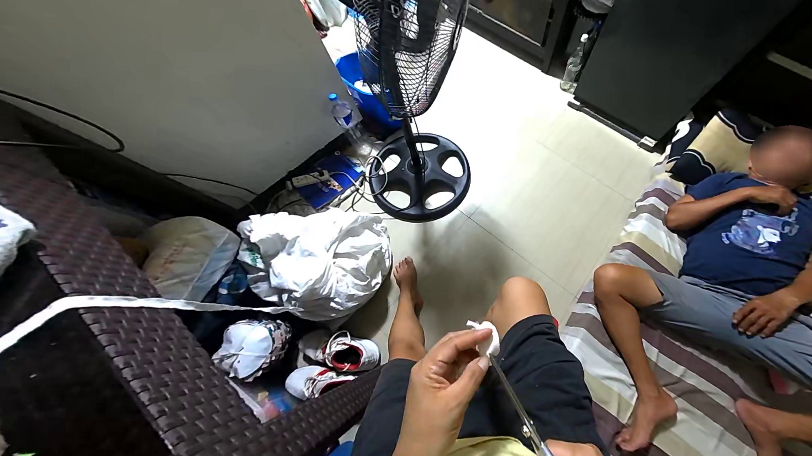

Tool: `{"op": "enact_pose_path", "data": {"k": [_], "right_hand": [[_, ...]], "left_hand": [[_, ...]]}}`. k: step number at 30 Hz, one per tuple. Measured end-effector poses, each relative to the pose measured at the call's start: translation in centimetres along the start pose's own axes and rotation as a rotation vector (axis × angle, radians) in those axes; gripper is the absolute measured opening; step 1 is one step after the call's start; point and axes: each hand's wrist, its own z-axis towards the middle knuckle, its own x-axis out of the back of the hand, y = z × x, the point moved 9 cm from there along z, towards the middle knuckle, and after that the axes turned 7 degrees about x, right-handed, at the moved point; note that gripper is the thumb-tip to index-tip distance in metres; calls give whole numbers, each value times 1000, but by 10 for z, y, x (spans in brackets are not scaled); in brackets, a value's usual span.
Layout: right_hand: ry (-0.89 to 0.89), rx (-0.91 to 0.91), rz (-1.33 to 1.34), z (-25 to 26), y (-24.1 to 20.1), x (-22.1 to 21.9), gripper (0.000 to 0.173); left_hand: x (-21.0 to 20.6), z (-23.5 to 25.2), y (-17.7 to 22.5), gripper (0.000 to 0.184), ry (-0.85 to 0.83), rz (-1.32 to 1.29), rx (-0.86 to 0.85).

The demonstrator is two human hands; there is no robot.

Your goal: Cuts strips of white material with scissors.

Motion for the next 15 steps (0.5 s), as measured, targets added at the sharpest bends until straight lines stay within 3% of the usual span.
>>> {"op": "enact_pose_path", "data": {"k": [7, 11, 15], "right_hand": [[-4, 5, 49, 1, 2, -1, 59], [-38, 1, 31, 6, 7, -3, 70], [-36, -16, 14, 12, 6, -4, 71]], "left_hand": [[-8, -6, -2, 60, 40, -50, 16], [-11, -12, -5, 64, 71, -67, 2], [-14, -16, -6, 63, 64, -47, -12]]}}
